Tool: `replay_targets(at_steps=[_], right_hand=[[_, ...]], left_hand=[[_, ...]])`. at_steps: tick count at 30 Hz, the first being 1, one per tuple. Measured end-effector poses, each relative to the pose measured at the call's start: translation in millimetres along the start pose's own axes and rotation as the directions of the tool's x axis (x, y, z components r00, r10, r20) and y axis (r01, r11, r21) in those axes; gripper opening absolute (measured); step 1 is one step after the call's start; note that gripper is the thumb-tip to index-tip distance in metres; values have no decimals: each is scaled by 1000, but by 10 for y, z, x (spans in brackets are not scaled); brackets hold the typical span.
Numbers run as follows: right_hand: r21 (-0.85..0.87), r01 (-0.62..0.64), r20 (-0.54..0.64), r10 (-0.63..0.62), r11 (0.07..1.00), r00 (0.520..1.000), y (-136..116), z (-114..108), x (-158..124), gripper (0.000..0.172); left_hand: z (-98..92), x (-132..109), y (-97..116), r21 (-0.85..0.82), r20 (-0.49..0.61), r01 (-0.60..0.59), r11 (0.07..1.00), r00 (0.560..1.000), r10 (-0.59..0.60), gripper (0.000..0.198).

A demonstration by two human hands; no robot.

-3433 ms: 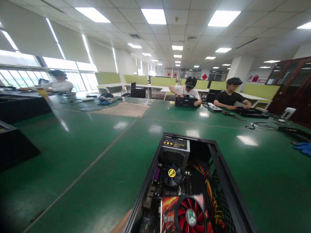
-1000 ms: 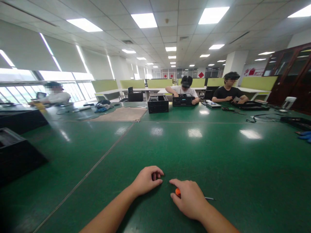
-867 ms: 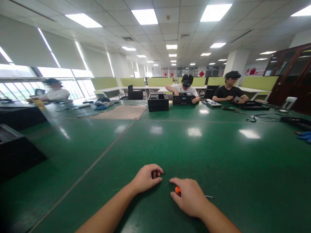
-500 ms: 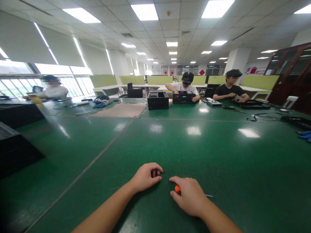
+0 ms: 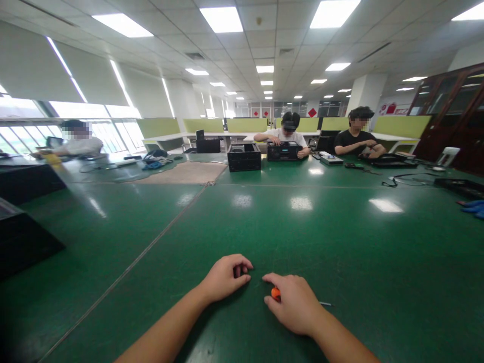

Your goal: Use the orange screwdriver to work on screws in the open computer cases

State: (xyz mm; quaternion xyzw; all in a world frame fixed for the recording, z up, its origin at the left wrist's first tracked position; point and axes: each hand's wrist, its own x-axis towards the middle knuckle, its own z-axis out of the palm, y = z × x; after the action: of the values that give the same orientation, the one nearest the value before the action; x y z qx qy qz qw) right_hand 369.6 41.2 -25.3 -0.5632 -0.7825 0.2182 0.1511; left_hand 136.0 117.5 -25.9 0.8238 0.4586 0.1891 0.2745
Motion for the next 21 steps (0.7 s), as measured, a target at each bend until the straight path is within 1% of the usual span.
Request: replay_targets(at_steps=[8, 14, 21], right_hand=[[3, 10, -5, -10, 1000, 1000, -5, -7, 12, 42], [-2, 4, -6, -4, 1000, 1000, -2, 6, 1, 46], [-2, 17, -5, -17, 1000, 1000, 2, 0, -3, 43]], left_hand=[[13, 1, -10, 15, 4, -25, 1000, 1000, 25, 23], [8, -13, -4, 24, 9, -28, 999, 1000, 27, 23], [10, -16, 13, 31, 10, -25, 999, 1000, 25, 23]])
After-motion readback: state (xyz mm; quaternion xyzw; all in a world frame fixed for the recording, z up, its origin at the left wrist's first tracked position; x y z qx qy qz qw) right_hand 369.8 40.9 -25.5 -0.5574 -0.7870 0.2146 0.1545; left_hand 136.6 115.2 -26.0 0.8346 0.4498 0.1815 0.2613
